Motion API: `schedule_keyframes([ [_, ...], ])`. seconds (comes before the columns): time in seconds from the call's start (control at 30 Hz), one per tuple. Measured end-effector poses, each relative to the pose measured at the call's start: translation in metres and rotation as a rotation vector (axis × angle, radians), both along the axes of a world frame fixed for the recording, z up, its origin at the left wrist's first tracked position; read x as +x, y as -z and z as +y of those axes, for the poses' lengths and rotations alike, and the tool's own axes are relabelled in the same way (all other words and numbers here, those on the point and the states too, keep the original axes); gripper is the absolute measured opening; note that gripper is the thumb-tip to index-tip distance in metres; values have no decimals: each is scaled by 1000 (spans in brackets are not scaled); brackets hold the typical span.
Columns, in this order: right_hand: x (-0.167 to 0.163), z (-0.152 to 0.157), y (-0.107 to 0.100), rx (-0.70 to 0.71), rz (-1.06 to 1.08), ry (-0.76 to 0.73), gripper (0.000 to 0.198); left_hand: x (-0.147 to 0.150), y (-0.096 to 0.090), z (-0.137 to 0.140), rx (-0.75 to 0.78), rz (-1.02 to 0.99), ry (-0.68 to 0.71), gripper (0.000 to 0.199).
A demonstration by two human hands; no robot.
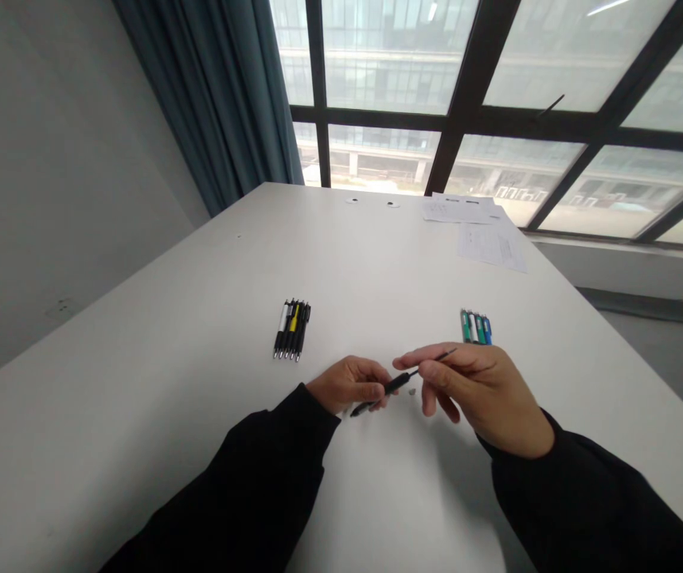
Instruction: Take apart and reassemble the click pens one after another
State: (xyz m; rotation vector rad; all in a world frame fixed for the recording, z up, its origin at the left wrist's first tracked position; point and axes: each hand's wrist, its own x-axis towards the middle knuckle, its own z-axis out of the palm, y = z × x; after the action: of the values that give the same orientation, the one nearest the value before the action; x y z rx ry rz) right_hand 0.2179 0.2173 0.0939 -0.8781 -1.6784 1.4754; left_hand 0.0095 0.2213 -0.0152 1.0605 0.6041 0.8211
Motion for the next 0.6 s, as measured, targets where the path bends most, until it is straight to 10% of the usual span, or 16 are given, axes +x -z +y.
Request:
schedule_keyframes([
  [0.6, 0, 4, 7, 103, -146, 32, 20, 2, 3, 0, -5, -37, -15, 55],
])
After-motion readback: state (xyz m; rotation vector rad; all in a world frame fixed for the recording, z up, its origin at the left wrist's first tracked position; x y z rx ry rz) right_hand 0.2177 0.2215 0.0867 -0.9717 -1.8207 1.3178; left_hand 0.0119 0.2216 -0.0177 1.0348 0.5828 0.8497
